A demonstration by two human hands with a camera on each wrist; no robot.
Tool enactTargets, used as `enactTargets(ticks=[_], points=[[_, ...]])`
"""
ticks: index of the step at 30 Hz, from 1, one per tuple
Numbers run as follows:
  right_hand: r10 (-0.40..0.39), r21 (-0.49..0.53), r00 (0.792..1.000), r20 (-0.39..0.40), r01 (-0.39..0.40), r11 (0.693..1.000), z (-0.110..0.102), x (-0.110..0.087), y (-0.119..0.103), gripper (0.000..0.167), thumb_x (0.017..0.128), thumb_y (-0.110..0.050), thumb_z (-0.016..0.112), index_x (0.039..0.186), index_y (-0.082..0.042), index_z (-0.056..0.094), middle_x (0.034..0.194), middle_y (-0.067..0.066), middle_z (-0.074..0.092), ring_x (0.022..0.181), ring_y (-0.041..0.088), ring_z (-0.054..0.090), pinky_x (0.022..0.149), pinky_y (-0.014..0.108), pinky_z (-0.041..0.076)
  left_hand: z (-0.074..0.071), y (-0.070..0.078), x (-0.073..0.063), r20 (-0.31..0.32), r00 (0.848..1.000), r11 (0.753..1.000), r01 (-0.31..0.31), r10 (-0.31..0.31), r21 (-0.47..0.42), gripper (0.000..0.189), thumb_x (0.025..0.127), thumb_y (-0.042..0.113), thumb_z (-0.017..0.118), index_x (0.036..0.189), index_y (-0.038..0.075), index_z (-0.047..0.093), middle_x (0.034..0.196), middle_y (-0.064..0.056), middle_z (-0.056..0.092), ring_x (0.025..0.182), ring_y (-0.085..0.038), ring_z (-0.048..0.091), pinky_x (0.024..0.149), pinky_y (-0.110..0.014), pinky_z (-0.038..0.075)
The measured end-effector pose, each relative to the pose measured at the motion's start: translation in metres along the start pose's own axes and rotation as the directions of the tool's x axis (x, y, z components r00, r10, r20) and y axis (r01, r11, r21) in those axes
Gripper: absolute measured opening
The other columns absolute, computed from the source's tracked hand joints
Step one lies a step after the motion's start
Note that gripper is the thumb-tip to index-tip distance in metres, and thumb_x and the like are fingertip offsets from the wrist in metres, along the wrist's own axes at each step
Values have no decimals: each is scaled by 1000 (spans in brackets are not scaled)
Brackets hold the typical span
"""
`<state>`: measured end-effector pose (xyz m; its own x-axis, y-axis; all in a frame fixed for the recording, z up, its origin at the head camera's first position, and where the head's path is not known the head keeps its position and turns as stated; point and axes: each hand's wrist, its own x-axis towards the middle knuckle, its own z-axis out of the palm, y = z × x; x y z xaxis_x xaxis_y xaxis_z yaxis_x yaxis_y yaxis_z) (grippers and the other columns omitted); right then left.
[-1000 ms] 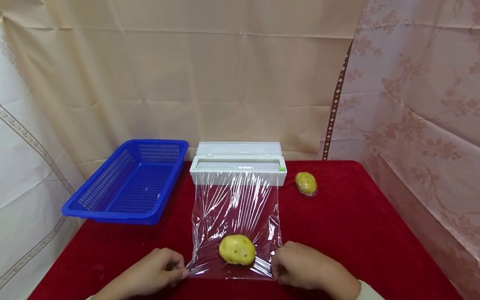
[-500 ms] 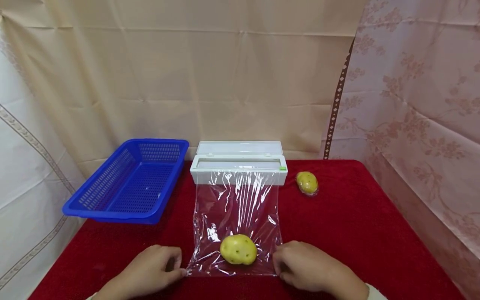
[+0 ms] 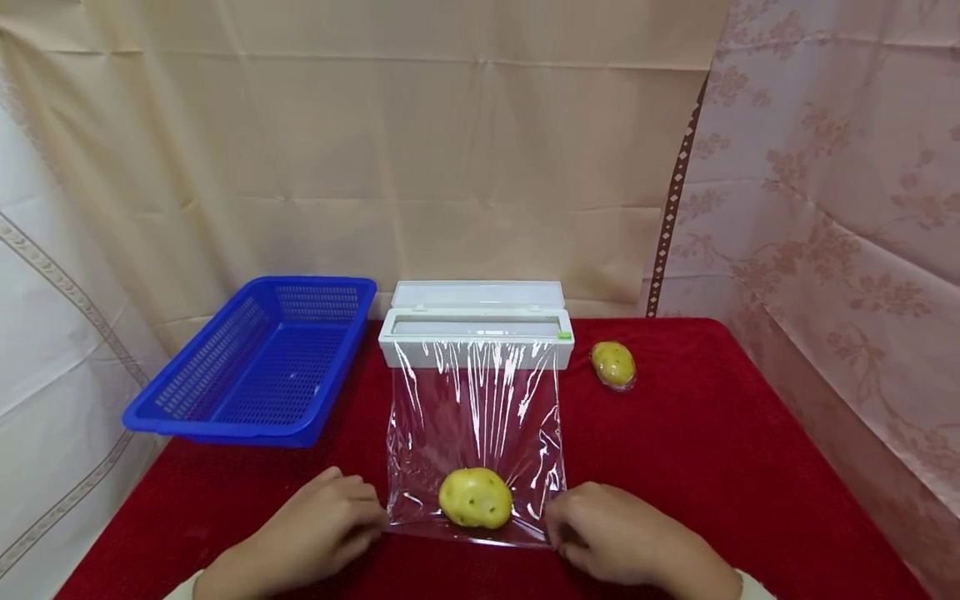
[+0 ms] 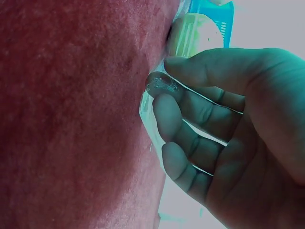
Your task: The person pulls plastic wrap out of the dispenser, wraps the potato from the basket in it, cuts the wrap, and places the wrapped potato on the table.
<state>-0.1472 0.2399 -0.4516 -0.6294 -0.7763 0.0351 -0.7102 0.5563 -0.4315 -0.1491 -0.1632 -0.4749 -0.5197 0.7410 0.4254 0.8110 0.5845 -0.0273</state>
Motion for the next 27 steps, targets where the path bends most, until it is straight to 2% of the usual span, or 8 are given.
enactTargets(ticks=[4, 8, 12, 15, 19, 22, 25, 27], points=[[19, 5, 1000, -15, -19, 1000, -3, -2, -1, 31, 88, -7, 75, 88, -35, 62, 81, -27, 57, 74, -7, 53, 64, 17, 48, -2, -2, -2, -77, 997, 997, -6, 0, -79, 12, 80, 23, 82, 85, 32, 76, 95, 19, 65, 90, -2, 58, 77, -25, 41], [43, 5, 998, -42, -43, 999, -7, -3, -2, 33, 88, -7, 75, 89, -36, 61, 82, -27, 56, 75, -7, 53, 65, 19, 48, -2, -3, -2, -87, 996, 989, 9, -22, -147, 12, 83, 22, 80, 90, 30, 76, 102, 20, 69, 100, -1, 61, 88, -30, 44], [91, 27, 995, -38, -90, 996, -12, -3, -2, 31, 89, -9, 75, 91, -37, 60, 83, -27, 56, 76, -6, 54, 66, 20, 50, -2, -5, 0, -77, 995, 988, 45, -57, -145, 11, 84, 30, 82, 90, 33, 74, 91, 25, 68, 89, 6, 62, 86, -31, 43], [120, 28, 992, -41, -119, 993, -14, -2, 0, 31, 91, -11, 74, 91, -38, 59, 84, -26, 56, 78, -4, 53, 68, 21, 50, 0, -6, 3, -100, 992, 990, 67, -80, -124, 13, 83, 33, 84, 88, 34, 73, 85, 26, 67, 79, 8, 60, 83, -29, 41], [95, -31, 990, -105, -99, 995, -14, -1, 2, 33, 90, -12, 75, 92, -39, 58, 86, -26, 52, 81, -4, 51, 72, 21, 48, 2, -10, 7, -125, 986, 989, 94, -108, -118, 14, 83, 28, 85, 92, 29, 74, 84, 24, 69, 74, 7, 60, 79, -28, 42], [68, -65, 984, -163, -80, 995, -14, 0, 4, 32, 90, -11, 76, 92, -38, 57, 91, -26, 52, 85, -4, 51, 75, 21, 49, 2, -13, 9, -120, 984, 982, 115, -133, -148, 16, 84, 24, 84, 97, 24, 75, 84, 23, 70, 74, 6, 61, 76, -26, 45], [106, -25, 977, -183, -113, 993, -15, 1, 7, 28, 93, -12, 73, 96, -35, 58, 93, -25, 54, 86, -3, 52, 76, 22, 50, 2, -19, 11, -113, 982, 973, 126, -150, -195, 12, 88, 24, 82, 97, 23, 75, 83, 22, 68, 74, 2, 60, 74, -25, 48], [133, 24, 973, -189, -131, 991, -15, 2, 10, 24, 97, -12, 70, 98, -32, 57, 90, -22, 56, 83, -2, 54, 74, 22, 50, 2, -23, 12, -111, 981, 962, 131, -161, -240, 7, 91, 24, 79, 95, 26, 74, 84, 23, 66, 77, 1, 60, 73, -25, 49]])
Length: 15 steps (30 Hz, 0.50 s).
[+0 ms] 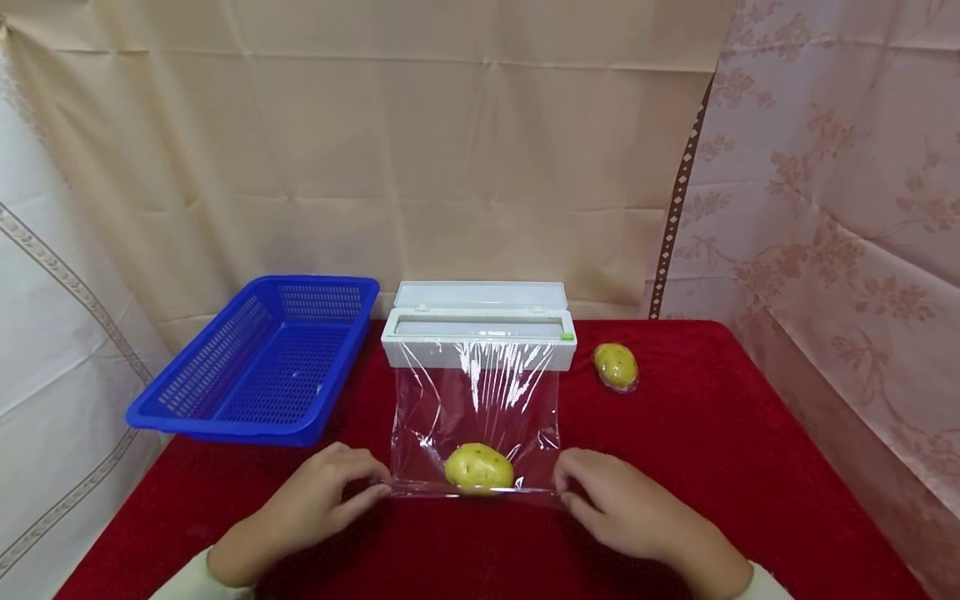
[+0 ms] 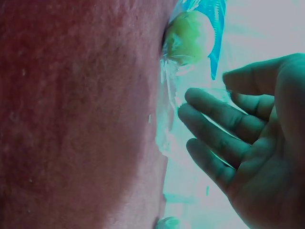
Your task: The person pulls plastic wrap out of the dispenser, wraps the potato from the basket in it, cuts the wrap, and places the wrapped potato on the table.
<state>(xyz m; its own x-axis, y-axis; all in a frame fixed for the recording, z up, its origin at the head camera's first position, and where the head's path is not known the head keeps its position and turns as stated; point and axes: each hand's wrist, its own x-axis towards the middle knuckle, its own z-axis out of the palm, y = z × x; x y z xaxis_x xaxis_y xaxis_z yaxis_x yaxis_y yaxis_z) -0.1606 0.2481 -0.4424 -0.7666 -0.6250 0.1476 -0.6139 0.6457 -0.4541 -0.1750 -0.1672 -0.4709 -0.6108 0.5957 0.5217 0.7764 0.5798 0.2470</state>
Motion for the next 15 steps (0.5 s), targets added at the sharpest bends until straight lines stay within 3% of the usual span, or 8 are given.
enactTargets(ticks=[3, 7, 11, 15], points=[[37, 86, 999, -11, -36, 996, 2, 3, 5, 20, 99, -8, 65, 100, -26, 56, 82, -17, 60, 75, -1, 57, 69, 22, 50, 1, -6, 4, -9, 1000, 993, 26, -27, -119, 7, 94, 21, 76, 93, 26, 72, 86, 21, 64, 80, 1, 61, 74, -25, 53], [51, 170, 998, -39, -43, 985, 4, 8, 11, 15, 101, -5, 62, 103, -18, 55, 76, -11, 65, 70, 3, 62, 65, 22, 52, 4, -11, 10, -14, 995, 962, 88, -95, -259, 8, 96, 15, 74, 93, 22, 70, 87, 18, 63, 80, 2, 61, 72, -24, 55], [100, 202, 994, -43, -90, 975, 5, 13, 16, 10, 103, -9, 62, 105, -16, 55, 75, -9, 66, 69, 7, 64, 63, 24, 52, 8, -14, 17, 23, 981, 934, 189, -191, -303, 6, 99, 19, 71, 93, 20, 70, 81, 16, 63, 71, 2, 61, 65, -21, 54], [136, 164, 988, -71, -123, 979, 7, 17, 22, 11, 102, -8, 63, 104, -16, 56, 73, -10, 64, 66, 4, 60, 61, 23, 51, 11, -17, 21, 108, 951, 902, 310, -290, -301, 8, 100, 23, 70, 93, 18, 72, 73, 12, 68, 62, 1, 62, 59, -21, 53]])
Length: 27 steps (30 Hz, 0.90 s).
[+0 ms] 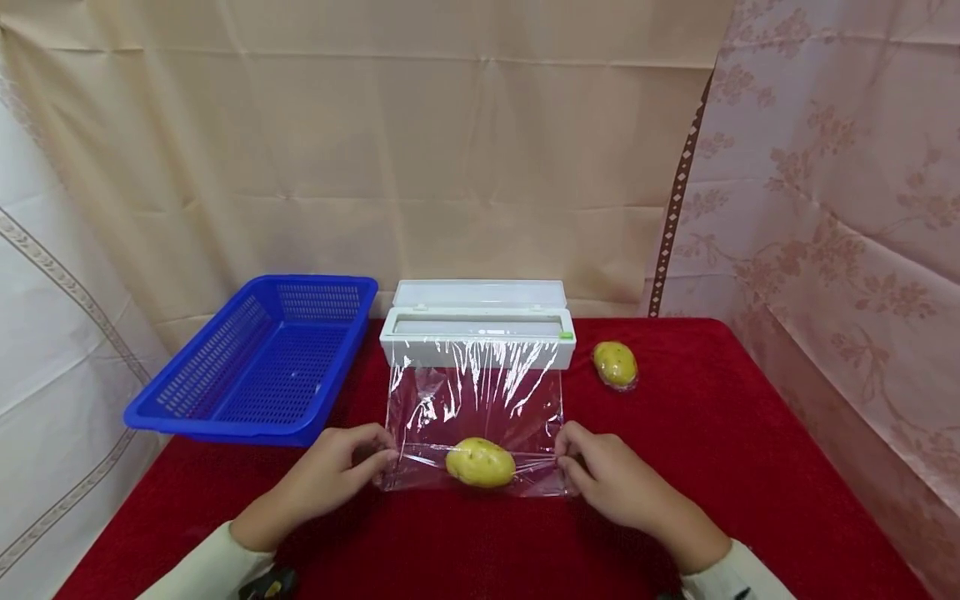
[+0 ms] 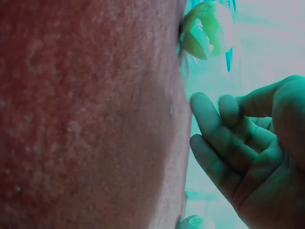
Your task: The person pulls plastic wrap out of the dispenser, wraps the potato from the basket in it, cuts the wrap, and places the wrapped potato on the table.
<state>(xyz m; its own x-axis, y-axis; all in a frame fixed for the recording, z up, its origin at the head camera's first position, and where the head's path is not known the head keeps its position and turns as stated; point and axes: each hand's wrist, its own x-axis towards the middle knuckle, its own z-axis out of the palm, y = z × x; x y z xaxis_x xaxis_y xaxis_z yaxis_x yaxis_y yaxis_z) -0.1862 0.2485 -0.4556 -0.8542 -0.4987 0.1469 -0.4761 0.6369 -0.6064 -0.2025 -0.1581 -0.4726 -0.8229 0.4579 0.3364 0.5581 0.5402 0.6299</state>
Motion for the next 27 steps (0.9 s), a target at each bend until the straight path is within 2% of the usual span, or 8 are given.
enactTargets(ticks=[8, 11, 14, 16, 18, 21, 24, 27], points=[[78, -136, 994, -71, -87, 987, 5, 13, 3, 16, 95, -9, 69, 98, -21, 59, 70, -15, 56, 60, 0, 49, 57, 23, 45, 3, -4, 7, 33, 985, 978, 166, -171, 125, 18, 98, 32, 71, 82, 24, 70, 67, 18, 68, 56, 3, 57, 54, -22, 46], [111, -192, 991, -78, -124, 974, 8, 19, 3, 17, 95, -12, 70, 97, -22, 57, 68, -15, 54, 58, 1, 47, 55, 23, 44, 5, -7, 11, 63, 972, 971, 221, -227, 94, 23, 100, 33, 69, 80, 22, 69, 64, 16, 68, 55, 0, 61, 51, -24, 46], [132, -254, 987, -87, -150, 955, 12, 24, 4, 21, 94, -15, 73, 95, -24, 54, 66, -15, 51, 57, 1, 46, 53, 23, 41, 7, -10, 16, 111, 951, 958, 288, -288, 21, 26, 100, 32, 68, 79, 17, 67, 65, 10, 70, 55, -6, 66, 49, -27, 50], [144, -289, 986, -85, -162, 944, 15, 28, 3, 24, 93, -17, 75, 93, -24, 53, 65, -14, 50, 57, 2, 45, 53, 23, 40, 10, -10, 19, 130, 938, 947, 321, -320, 12, 27, 99, 32, 70, 77, 16, 67, 64, 9, 69, 54, -8, 67, 49, -29, 53], [154, -317, 985, -77, -170, 933, 19, 32, 3, 25, 92, -17, 76, 90, -25, 52, 65, -13, 50, 58, 3, 45, 53, 24, 40, 12, -10, 22, 128, 929, 938, 342, -347, 61, 29, 97, 35, 72, 75, 18, 66, 62, 10, 67, 52, -8, 66, 48, -30, 51], [158, -357, 985, -74, -175, 918, 24, 35, 1, 27, 91, -18, 78, 87, -25, 52, 66, -12, 49, 60, 5, 45, 52, 25, 39, 17, -8, 25, 91, 927, 916, 339, -364, 213, 30, 93, 41, 76, 70, 25, 64, 59, 13, 62, 52, -7, 60, 47, -31, 46], [159, -383, 984, -81, -178, 907, 28, 37, 0, 28, 90, -20, 79, 85, -26, 52, 66, -12, 48, 62, 6, 46, 52, 28, 39, 22, -2, 28, 47, 930, 872, 324, -365, 366, 34, 88, 47, 79, 65, 29, 60, 59, 14, 57, 54, -9, 53, 47, -32, 40], [184, -392, 980, -80, -201, 898, 31, 39, -1, 30, 89, -23, 81, 82, -27, 52, 65, -12, 49, 62, 7, 47, 52, 29, 39, 26, 4, 30, 41, 934, 839, 298, -354, 454, 39, 84, 50, 82, 62, 29, 57, 61, 14, 55, 55, -9, 51, 48, -33, 39]])
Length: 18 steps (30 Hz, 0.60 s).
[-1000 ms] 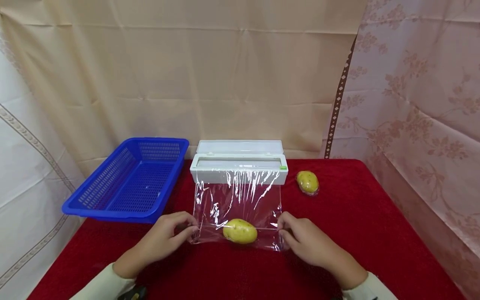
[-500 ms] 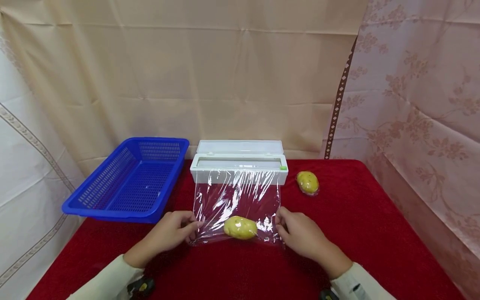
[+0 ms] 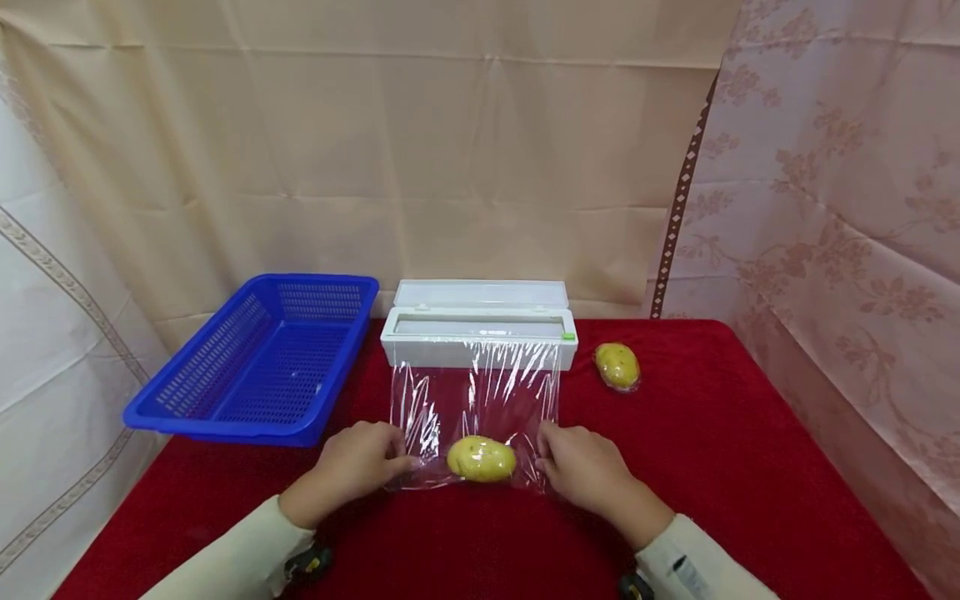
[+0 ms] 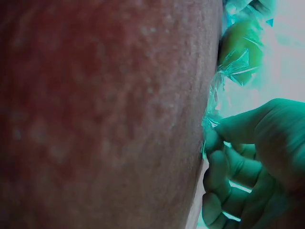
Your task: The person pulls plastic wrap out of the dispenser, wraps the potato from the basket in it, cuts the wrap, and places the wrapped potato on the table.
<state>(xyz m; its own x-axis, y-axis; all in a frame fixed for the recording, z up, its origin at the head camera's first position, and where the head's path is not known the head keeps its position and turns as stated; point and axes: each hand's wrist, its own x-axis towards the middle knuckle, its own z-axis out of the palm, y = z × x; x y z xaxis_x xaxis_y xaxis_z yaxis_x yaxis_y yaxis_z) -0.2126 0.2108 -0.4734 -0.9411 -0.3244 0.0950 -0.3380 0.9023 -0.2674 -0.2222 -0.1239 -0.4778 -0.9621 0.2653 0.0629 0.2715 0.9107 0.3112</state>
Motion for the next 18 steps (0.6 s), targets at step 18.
enactTargets(ticks=[18], points=[[173, 59, 983, 67, -177, 982, 1, 0, 8, 41, 87, -40, 82, 73, -21, 48, 62, -4, 49, 56, 14, 46, 50, 32, 34, 1, 3, 5, 37, 999, 994, -5, 9, -105, 40, 78, 41, 89, 68, 25, 54, 65, 11, 55, 59, -12, 52, 52, -33, 39]])
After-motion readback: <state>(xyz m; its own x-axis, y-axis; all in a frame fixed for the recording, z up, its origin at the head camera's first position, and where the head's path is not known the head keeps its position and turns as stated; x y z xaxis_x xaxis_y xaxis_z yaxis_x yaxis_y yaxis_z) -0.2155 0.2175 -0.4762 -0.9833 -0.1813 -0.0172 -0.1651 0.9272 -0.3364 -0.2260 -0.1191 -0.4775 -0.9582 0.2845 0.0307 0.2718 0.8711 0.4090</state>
